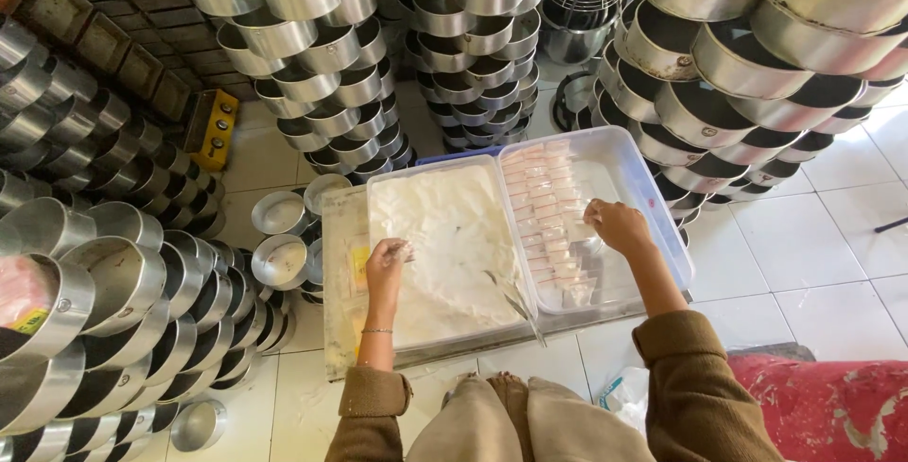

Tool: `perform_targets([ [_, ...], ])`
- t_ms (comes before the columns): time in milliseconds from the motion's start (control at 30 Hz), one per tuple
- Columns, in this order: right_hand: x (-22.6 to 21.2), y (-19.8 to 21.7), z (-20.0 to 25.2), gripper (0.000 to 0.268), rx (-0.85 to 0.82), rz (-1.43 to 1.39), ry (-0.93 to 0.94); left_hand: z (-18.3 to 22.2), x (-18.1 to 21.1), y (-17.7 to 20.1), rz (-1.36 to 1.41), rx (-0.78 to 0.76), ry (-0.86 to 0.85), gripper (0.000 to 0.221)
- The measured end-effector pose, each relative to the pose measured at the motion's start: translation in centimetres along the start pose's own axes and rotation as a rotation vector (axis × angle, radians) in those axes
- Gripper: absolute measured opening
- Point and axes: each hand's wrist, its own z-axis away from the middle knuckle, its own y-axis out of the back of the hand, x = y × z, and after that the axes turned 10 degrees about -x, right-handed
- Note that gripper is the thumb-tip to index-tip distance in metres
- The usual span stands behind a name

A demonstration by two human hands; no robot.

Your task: The person coats rectangular food items in a white powder and places them into a container one at a time.

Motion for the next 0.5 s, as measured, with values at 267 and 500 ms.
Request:
perform_targets([
  [267,-0.2,-0.9,-2.1,0.025,-0.163,0.021,0.000,1.1,-2.3,4.2,0.045,0.068,0.031,0.017],
  [500,0.2,-1.8,-5.4,0.033,-0.140,0.012,-0.031,2.7,-0.9,5.6,0.063,0.131,0.076,0.015],
])
